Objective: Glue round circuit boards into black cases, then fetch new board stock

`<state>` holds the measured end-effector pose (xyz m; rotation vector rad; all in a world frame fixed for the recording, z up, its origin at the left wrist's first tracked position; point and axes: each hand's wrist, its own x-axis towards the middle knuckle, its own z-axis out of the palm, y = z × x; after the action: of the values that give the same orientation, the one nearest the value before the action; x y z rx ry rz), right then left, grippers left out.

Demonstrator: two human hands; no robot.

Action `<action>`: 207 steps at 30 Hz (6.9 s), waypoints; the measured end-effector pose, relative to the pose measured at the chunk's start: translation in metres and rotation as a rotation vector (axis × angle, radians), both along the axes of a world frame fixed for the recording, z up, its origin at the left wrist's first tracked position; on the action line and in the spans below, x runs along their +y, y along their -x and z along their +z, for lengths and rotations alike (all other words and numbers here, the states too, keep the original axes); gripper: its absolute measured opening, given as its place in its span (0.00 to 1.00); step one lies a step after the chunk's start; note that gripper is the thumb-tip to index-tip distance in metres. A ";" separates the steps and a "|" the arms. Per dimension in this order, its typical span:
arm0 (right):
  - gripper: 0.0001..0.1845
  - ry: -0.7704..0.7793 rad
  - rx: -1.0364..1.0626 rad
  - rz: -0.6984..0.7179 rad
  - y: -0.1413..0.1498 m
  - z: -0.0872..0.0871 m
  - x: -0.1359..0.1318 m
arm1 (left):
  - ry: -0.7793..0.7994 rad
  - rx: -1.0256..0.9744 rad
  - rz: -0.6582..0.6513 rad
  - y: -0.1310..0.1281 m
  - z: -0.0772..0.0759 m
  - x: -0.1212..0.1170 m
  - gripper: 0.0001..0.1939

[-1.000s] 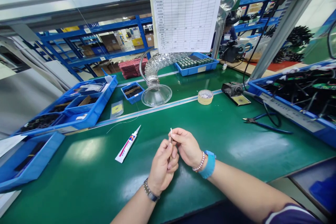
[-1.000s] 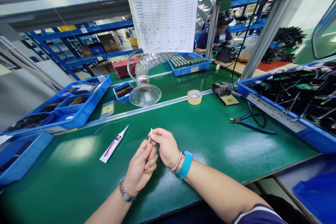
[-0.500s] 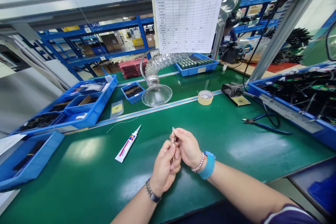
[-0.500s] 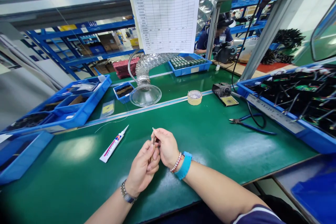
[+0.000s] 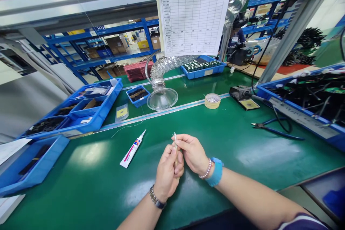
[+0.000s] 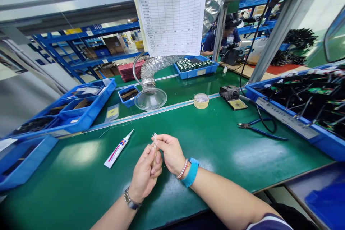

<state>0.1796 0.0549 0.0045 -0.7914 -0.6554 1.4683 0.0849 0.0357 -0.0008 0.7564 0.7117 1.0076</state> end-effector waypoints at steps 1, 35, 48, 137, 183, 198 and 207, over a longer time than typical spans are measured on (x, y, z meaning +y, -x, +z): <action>0.08 0.006 0.004 -0.007 0.000 0.001 0.000 | 0.000 0.003 -0.005 0.000 -0.001 0.000 0.12; 0.06 0.036 0.145 0.039 -0.006 0.005 0.001 | 0.049 -0.047 -0.117 0.002 -0.001 0.002 0.10; 0.11 -0.058 0.149 0.112 -0.001 0.000 0.002 | 0.099 -0.149 -0.088 0.009 0.001 0.004 0.08; 0.07 -0.095 -0.066 0.021 -0.006 -0.003 0.005 | -0.076 0.181 0.040 0.008 0.004 0.005 0.11; 0.06 -0.139 -0.097 -0.046 -0.010 -0.001 0.006 | -0.129 0.273 0.043 0.008 0.001 0.005 0.12; 0.06 -0.211 -0.728 -0.021 -0.025 -0.006 0.021 | -0.014 0.107 -0.022 0.014 0.012 0.008 0.07; 0.09 -0.099 -0.133 0.212 -0.020 0.002 0.012 | -0.038 0.083 -0.018 0.012 0.010 0.007 0.09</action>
<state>0.1995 0.0665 0.0069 -0.7654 -0.9294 1.5697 0.0730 0.0431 0.0089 0.8404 0.7578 0.9797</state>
